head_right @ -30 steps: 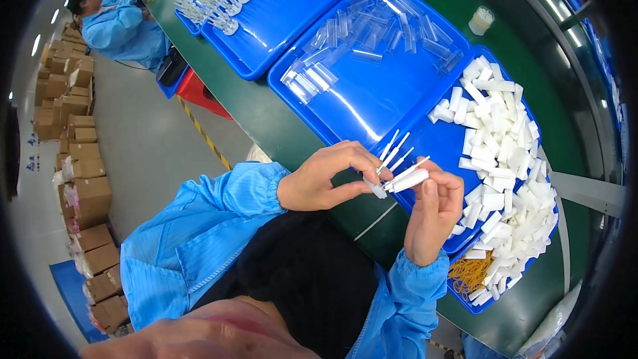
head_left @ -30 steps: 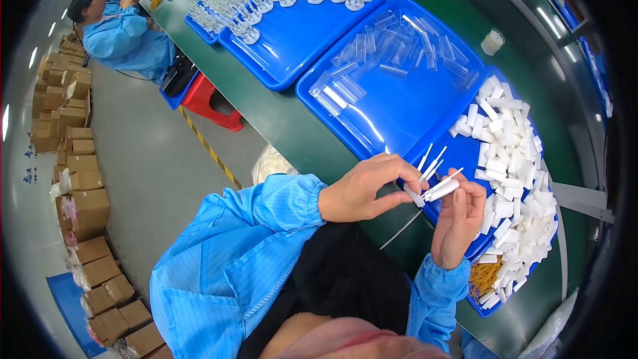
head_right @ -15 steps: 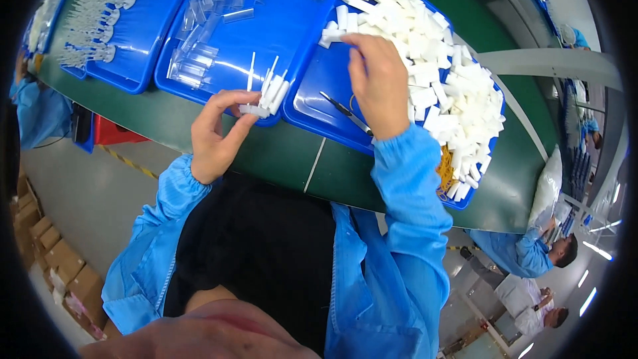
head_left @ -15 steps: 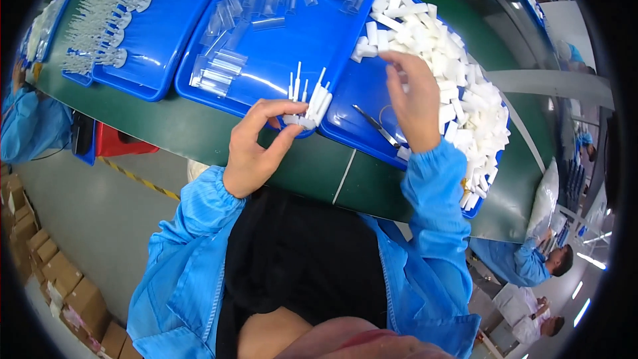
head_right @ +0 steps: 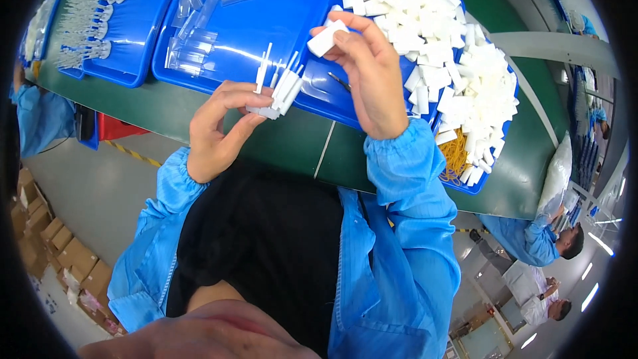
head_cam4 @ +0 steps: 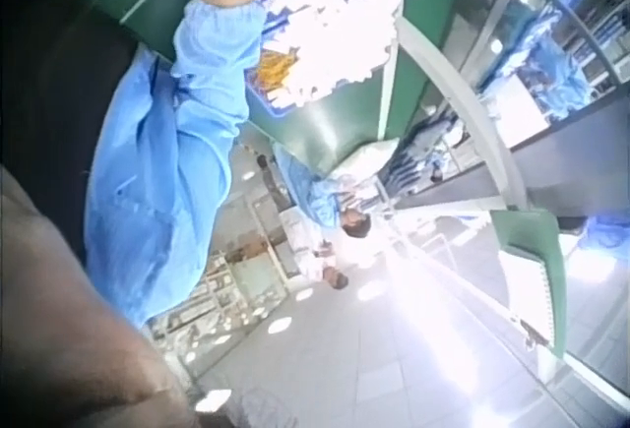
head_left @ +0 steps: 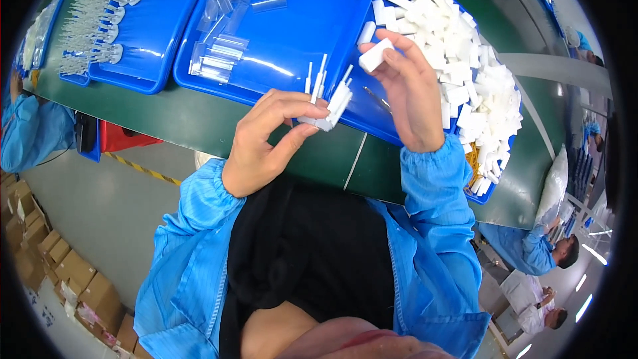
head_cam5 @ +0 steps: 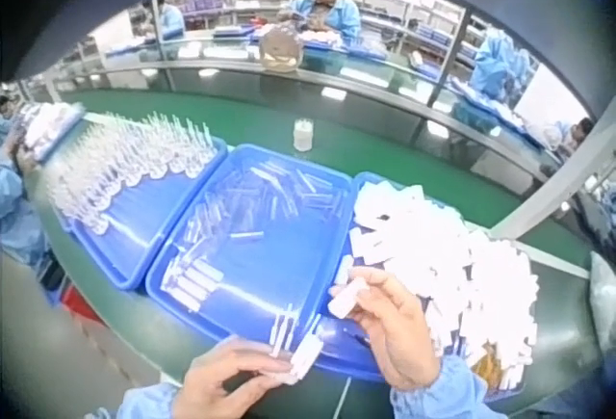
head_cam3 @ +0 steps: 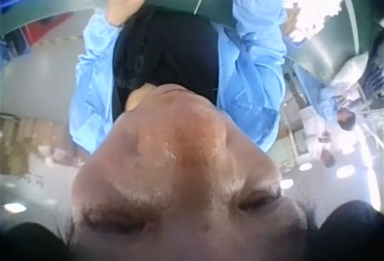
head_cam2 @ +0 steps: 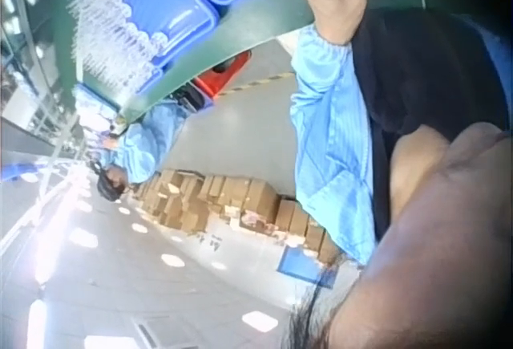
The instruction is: The person assembles small plastic components into a plastic casing, then secures the assembly with a rubber band.
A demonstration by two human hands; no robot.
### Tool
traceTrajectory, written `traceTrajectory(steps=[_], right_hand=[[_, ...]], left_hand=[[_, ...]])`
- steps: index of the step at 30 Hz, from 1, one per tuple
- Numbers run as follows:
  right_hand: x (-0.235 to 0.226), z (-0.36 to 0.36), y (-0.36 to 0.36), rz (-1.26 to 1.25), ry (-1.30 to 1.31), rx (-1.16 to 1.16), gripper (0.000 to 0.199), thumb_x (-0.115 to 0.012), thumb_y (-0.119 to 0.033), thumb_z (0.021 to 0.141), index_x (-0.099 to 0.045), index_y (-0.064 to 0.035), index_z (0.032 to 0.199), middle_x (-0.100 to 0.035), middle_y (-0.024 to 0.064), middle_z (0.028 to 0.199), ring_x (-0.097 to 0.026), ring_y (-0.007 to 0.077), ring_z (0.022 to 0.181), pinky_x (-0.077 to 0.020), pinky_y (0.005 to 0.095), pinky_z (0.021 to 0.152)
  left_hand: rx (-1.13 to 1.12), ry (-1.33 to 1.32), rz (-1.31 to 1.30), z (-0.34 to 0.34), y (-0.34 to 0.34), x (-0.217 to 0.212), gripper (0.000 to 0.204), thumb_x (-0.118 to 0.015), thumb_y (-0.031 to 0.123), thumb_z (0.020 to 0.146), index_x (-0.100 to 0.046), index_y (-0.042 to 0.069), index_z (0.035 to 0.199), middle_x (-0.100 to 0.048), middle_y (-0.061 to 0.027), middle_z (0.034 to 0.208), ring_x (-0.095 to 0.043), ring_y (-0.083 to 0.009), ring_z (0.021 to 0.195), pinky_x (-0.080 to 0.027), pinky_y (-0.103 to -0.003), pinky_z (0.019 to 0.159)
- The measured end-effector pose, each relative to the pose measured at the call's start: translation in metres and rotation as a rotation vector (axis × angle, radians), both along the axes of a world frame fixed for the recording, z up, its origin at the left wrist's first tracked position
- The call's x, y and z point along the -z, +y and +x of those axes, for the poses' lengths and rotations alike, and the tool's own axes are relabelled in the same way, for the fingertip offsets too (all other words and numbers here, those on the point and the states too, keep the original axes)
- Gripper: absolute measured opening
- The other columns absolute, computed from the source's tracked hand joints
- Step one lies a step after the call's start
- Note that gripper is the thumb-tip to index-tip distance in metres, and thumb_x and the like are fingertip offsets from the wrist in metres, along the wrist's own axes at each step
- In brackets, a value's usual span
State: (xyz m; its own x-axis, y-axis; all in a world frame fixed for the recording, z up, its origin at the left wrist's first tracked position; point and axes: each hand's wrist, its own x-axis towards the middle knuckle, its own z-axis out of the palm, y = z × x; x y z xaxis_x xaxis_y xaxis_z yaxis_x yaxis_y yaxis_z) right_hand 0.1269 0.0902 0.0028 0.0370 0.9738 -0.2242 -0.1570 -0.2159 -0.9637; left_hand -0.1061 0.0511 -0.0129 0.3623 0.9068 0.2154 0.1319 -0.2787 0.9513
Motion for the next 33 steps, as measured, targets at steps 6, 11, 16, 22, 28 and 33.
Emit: traceTrajectory(steps=[6,11,16,22,28,33], right_hand=[[0.007,-0.001,-0.017,-0.057,0.151,-0.012,0.032,-0.056,-0.022,0.103,-0.059,-0.0032,0.128,-0.071,0.0145,0.113,-0.062,0.0179,0.105,-0.0459,0.0341,0.101],[0.01,0.005,-0.025,-0.035,0.151,-0.106,0.035,-0.056,-0.024,0.102,-0.056,-0.0035,0.13,-0.068,0.0151,0.113,-0.061,0.0202,0.105,-0.0429,0.0361,0.101],[0.008,0.005,-0.03,0.046,0.086,-0.137,0.028,-0.054,-0.02,0.103,-0.057,-0.0024,0.125,-0.068,0.0168,0.113,-0.062,0.0206,0.108,-0.0435,0.0365,0.102],[0.021,-0.001,-0.037,0.383,-0.114,-0.201,0.018,-0.062,-0.013,0.1,-0.065,-0.0054,0.116,-0.071,0.0105,0.111,-0.064,0.0238,0.111,-0.0472,0.0373,0.1],[0.021,-0.005,-0.037,0.419,-0.288,-0.184,0.017,-0.063,-0.017,0.099,-0.071,-0.0057,0.108,-0.068,0.0084,0.113,-0.058,0.0243,0.115,-0.0449,0.0361,0.1],[0.024,0.026,0.023,0.789,-1.337,-0.197,0.017,-0.06,-0.009,0.097,-0.07,-0.0087,0.111,-0.068,0.009,0.112,-0.062,0.0241,0.104,-0.0465,0.0383,0.096]], left_hand=[[0.072,-0.002,-0.031,0.005,0.0,0.0,0.024,-0.069,-0.003,0.088,-0.068,0.007,0.11,-0.071,-0.0074,0.113,-0.063,-0.0216,0.098,-0.049,-0.03,0.075],[0.081,-0.003,-0.068,0.009,-0.003,0.001,0.024,-0.069,-0.003,0.088,-0.068,0.007,0.11,-0.071,-0.0079,0.113,-0.064,-0.0218,0.097,-0.049,-0.031,0.075],[0.071,0.024,-0.013,0.011,-0.004,0.003,0.024,-0.069,-0.004,0.088,-0.068,0.006,0.11,-0.071,-0.0088,0.113,-0.064,-0.0222,0.097,-0.049,-0.031,0.075],[-0.062,-0.02,0.059,0.016,-0.006,0.01,0.028,-0.072,-0.006,0.084,-0.066,0.005,0.109,-0.072,-0.0108,0.114,-0.065,-0.0229,0.099,-0.051,-0.031,0.077],[-0.017,-0.088,0.117,0.012,-0.003,0.022,0.031,-0.072,-0.006,0.084,-0.062,0.005,0.111,-0.072,-0.012,0.116,-0.064,-0.0215,0.101,-0.05,-0.031,0.08],[-0.107,0.027,0.072,0.011,-0.006,0.01,0.035,-0.073,-0.004,0.084,-0.061,0.005,0.116,-0.072,-0.0112,0.115,-0.063,-0.0195,0.099,-0.048,-0.03,0.079]])
